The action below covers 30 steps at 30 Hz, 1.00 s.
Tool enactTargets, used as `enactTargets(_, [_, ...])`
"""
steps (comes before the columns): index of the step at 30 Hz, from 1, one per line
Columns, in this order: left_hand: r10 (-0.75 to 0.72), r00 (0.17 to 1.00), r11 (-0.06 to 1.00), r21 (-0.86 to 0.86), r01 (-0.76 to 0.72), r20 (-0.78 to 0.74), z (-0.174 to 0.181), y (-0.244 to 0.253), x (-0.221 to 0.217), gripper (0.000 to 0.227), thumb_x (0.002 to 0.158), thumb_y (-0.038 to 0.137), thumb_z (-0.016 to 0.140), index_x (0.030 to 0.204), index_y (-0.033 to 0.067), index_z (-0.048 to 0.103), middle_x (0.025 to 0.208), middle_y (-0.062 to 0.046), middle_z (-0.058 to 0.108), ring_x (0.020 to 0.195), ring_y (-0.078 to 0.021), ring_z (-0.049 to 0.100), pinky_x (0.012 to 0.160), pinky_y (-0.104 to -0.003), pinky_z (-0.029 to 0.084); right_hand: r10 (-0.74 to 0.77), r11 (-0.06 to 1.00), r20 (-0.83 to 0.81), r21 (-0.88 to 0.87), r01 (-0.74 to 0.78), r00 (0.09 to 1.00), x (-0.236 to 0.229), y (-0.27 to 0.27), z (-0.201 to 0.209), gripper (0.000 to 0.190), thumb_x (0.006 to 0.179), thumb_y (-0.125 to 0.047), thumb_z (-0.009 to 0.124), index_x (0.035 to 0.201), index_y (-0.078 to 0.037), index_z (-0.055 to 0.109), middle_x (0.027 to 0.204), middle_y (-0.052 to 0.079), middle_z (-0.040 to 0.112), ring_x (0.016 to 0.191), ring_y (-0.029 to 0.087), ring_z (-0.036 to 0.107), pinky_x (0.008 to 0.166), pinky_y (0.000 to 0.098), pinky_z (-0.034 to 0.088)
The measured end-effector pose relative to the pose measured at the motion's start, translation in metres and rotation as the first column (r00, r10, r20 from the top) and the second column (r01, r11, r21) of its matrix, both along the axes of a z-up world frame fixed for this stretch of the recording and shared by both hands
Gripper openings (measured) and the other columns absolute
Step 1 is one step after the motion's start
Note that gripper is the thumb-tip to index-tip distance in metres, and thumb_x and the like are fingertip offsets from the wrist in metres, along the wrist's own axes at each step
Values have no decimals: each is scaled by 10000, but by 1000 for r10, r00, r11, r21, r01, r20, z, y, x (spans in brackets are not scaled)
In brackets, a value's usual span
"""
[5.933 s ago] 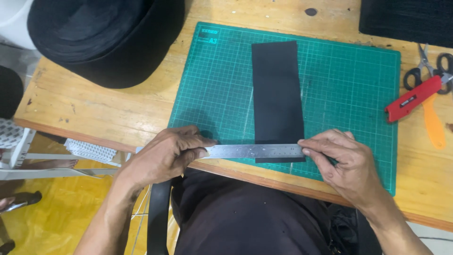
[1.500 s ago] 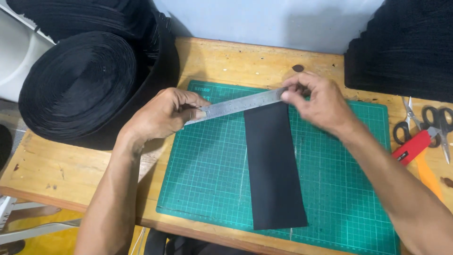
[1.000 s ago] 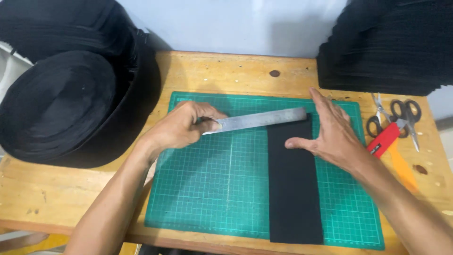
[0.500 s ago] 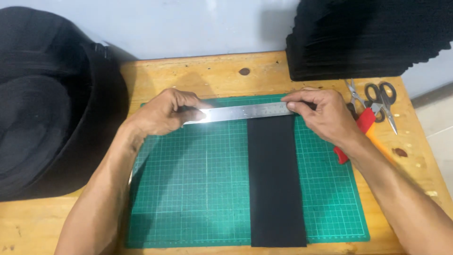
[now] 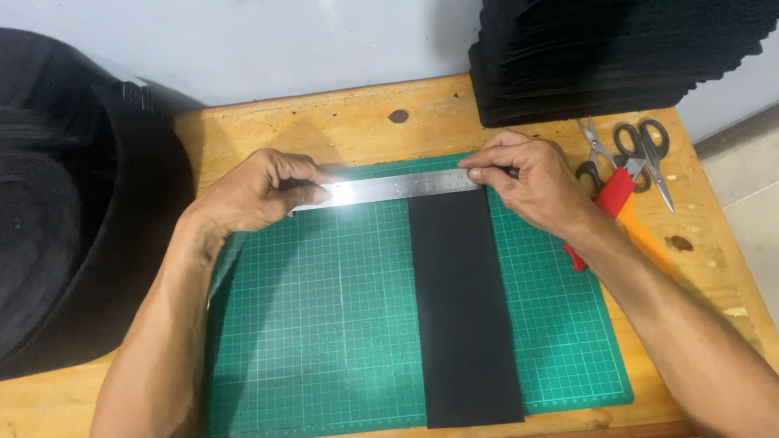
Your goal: The person uses a utility knife and a metal ruler to cut a rectangular piece of black fabric on a green cutting mat. They then use a plastic scraper to smooth the fabric and finally trim the edges with a pair of scissors.
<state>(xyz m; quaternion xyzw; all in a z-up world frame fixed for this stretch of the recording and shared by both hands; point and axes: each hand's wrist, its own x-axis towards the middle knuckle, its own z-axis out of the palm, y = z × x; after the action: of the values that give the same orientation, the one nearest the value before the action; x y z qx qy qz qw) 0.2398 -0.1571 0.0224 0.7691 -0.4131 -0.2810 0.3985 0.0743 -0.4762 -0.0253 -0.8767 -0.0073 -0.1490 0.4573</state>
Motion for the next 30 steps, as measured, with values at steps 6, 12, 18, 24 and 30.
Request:
enactTargets(6, [5, 1000, 1000, 7, -5, 7, 13, -5, -11, 207, 918, -25, 669, 1051, 30, 818, 835, -153, 748, 717, -189, 625, 558, -270, 573, 12, 1000, -30, 5, -12, 999, -2, 0, 3, 126, 921, -38, 754, 1007, -95, 829, 946, 76, 741, 875, 182, 659, 789, 316, 528])
enactTargets(12, [-11, 999, 1000, 0, 11, 53, 10, -7, -10, 189, 909, -27, 684, 1017, 41, 823, 820, -134, 744, 716, -182, 631, 557, -297, 559, -11, 1000, -30, -1, 11, 999, -2, -3, 0, 130, 914, -43, 766, 1010, -101, 830, 957, 88, 746, 880, 200, 675, 777, 325, 537])
enactTargets(18, [-37, 995, 999, -14, 39, 95, 8, -7, -7, 188, 910, -14, 684, 1030, 41, 818, 844, -140, 745, 778, -208, 653, 734, -394, 564, -2, 1000, -38, -4, 2, 999, -2, -4, -1, 132, 912, -40, 758, 1004, -101, 830, 945, 80, 739, 861, 192, 670, 764, 321, 543])
enactTargets(24, [-35, 995, 999, -36, 39, 97, 4, -4, -8, 190, 910, -10, 687, 1035, 49, 816, 881, -150, 759, 834, -228, 679, 807, -435, 558, -10, 1000, -13, -21, 10, 1000, -1, -5, -4, 130, 905, -55, 769, 1002, -115, 831, 968, 86, 757, 887, 210, 692, 785, 331, 543])
enactTargets(30, [-30, 994, 999, -36, 34, 108, -1, -2, -5, 202, 908, 15, 710, 1079, 55, 808, 888, -175, 751, 844, -264, 691, 853, -458, 545, 14, 999, -11, -42, -15, 1000, 0, -5, -2, 129, 907, -60, 763, 1006, -113, 825, 970, 97, 754, 882, 212, 690, 775, 343, 545])
